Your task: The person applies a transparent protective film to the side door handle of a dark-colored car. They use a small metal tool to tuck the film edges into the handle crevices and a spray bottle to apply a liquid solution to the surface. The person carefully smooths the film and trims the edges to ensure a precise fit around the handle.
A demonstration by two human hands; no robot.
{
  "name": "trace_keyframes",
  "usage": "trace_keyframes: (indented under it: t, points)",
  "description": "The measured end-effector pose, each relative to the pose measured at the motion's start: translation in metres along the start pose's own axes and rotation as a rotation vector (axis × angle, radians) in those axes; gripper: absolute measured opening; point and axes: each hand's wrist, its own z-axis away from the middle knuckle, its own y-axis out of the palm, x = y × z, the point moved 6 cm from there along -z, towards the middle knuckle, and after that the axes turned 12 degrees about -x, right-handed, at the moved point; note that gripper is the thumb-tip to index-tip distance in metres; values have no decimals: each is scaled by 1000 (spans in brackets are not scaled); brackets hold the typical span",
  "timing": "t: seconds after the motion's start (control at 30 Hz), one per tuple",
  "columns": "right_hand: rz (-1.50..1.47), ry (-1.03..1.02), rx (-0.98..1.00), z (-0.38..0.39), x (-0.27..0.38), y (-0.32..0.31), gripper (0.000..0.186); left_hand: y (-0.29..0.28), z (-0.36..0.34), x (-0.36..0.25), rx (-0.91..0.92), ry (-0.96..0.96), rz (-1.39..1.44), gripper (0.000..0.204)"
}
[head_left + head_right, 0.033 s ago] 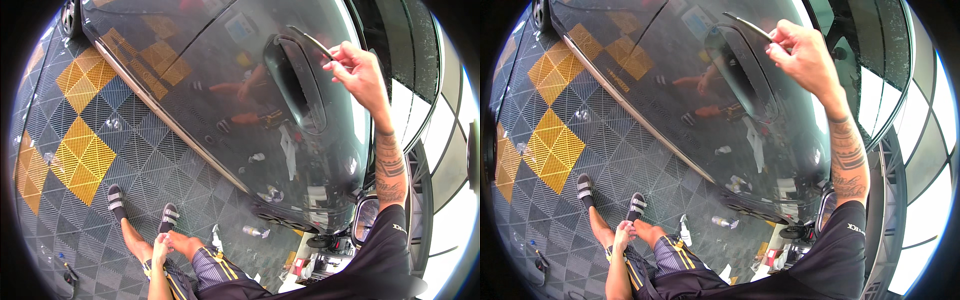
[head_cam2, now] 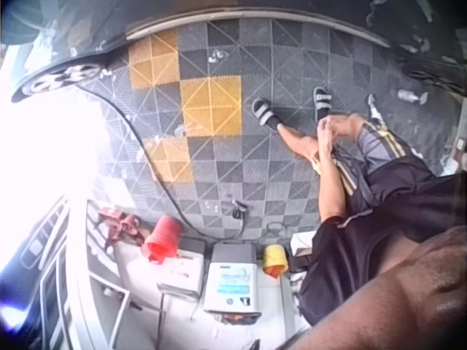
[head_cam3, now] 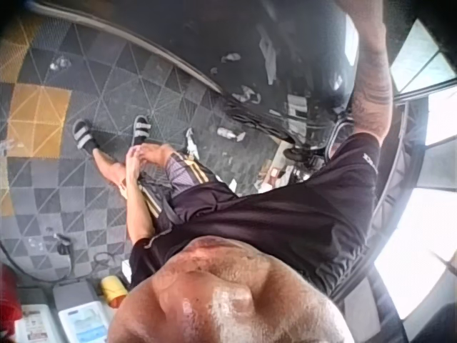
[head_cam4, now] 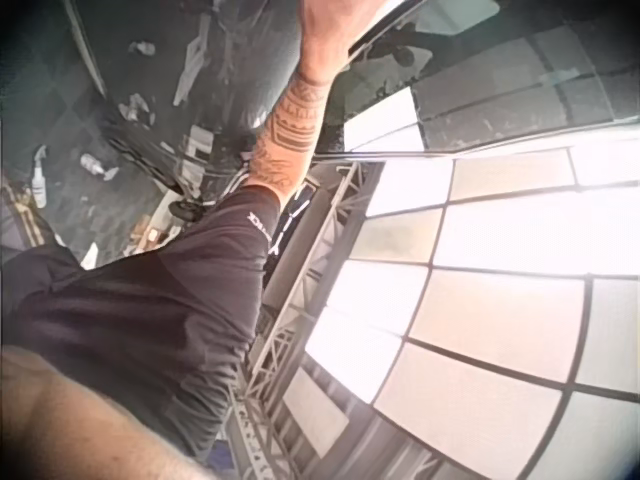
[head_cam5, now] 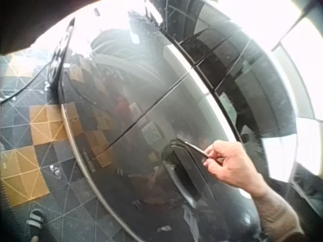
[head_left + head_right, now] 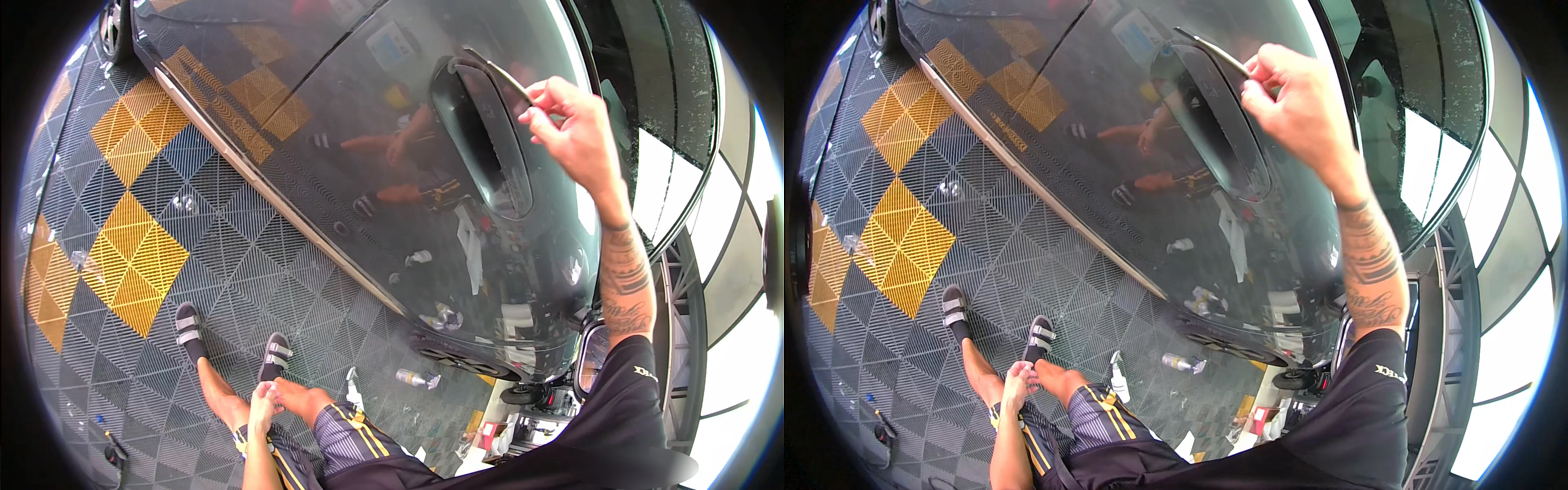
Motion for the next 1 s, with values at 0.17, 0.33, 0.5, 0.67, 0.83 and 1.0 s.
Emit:
trace_keyframes:
  t: [0.17, 0.33, 0.5, 0.67, 0.83, 1.0]
  points:
    - [120, -41, -231, 42, 19, 32, 8, -4, 5, -3, -14, -1, 66, 12]
    - [74, 23, -383, 66, 4, 45, 18, -3, 9, -8, -11, -9, 84, 12]
    - [82, -48, -473, 70, 5, 51, 20, -4, 12, -12, -9, 10, 78, 12]
    - [98, -56, -454, 65, 7, 54, 16, -7, 10, -11, 6, 16, 75, 13]
    - [90, -36, -435, 62, 6, 53, 15, -8, 10, -12, -6, 14, 68, 13]
    - [86, -58, -427, 60, 3, 53, 15, -8, 8, -11, -6, 11, 69, 13]
